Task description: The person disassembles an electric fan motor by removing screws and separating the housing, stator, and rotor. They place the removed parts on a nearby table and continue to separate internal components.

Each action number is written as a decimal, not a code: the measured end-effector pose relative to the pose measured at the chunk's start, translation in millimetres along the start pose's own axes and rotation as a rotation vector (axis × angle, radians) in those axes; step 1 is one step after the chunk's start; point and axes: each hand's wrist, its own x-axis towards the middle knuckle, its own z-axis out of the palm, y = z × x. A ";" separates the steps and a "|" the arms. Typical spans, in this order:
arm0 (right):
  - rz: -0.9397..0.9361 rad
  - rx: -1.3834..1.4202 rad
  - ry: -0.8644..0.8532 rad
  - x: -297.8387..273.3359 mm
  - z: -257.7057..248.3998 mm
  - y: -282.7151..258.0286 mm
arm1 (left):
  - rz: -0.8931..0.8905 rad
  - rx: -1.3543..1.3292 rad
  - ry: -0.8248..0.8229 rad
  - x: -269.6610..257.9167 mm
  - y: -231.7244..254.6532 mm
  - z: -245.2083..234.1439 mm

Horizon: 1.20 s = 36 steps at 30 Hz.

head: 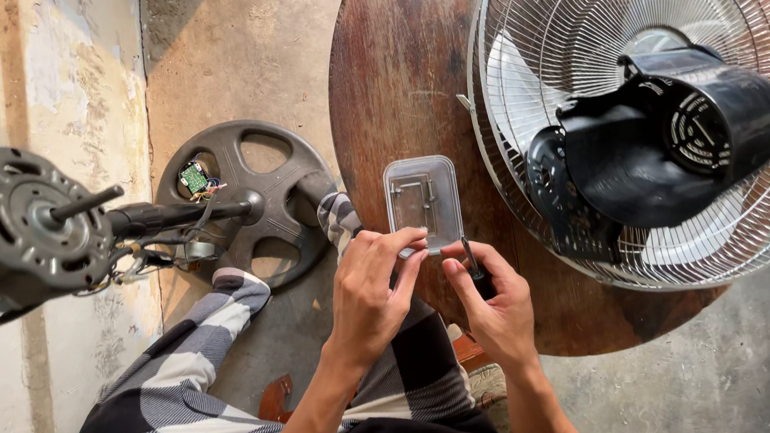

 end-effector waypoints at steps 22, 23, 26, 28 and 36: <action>-0.040 -0.044 -0.028 0.3 1.7 -11.9 | 0.045 0.201 0.191 -9.0 -17.6 -61.8; -0.060 -0.029 -0.048 0.2 3.9 -13.1 | 0.060 0.241 0.199 -10.3 -19.6 -71.7; -0.097 -0.005 -0.099 -3.4 10.3 -17.6 | 0.068 0.417 0.304 -13.1 -27.2 -105.5; -0.109 -0.014 -0.116 -7.1 17.5 -21.6 | 0.101 0.520 0.359 -10.3 -33.0 -128.5; -0.169 -0.079 -0.287 -13.0 64.9 -46.4 | 0.132 0.756 0.509 -9.5 -44.3 -182.1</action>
